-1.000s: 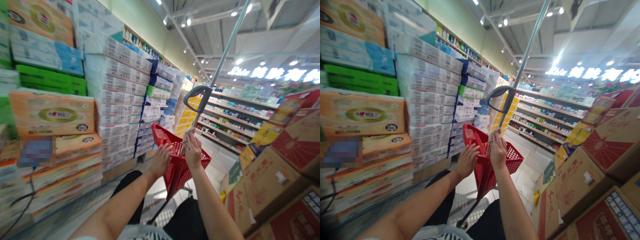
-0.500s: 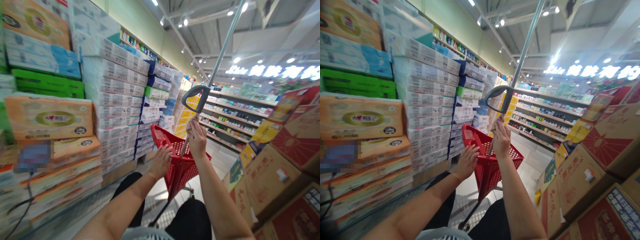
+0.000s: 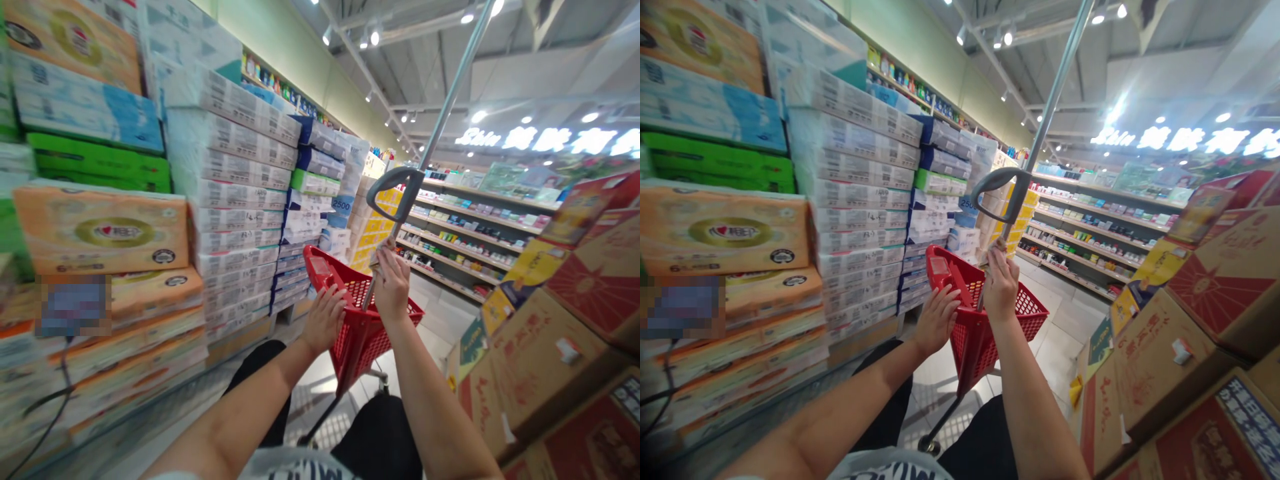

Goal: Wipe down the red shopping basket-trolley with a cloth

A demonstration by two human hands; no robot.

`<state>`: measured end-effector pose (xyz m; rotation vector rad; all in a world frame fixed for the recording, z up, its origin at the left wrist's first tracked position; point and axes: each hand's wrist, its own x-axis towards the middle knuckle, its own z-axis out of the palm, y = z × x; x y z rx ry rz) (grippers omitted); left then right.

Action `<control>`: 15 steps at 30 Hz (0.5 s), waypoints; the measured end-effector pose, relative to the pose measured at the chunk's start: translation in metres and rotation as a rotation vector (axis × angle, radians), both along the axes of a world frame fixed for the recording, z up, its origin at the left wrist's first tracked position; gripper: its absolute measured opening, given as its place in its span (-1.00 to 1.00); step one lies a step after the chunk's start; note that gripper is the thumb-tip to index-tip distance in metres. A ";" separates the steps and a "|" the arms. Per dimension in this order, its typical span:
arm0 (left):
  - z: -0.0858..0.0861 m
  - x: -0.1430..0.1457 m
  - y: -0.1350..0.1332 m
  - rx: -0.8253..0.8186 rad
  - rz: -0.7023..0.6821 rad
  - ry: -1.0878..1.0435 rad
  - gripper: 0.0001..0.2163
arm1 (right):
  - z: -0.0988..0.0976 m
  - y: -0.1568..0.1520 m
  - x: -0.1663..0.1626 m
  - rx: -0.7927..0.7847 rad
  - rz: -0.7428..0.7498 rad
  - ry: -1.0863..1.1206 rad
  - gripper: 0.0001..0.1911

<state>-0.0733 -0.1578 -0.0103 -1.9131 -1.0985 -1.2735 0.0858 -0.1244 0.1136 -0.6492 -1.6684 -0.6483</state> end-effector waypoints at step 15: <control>-0.001 0.001 0.002 -0.017 -0.013 -0.007 -0.81 | -0.042 -0.015 0.009 -0.213 0.014 -0.125 -0.61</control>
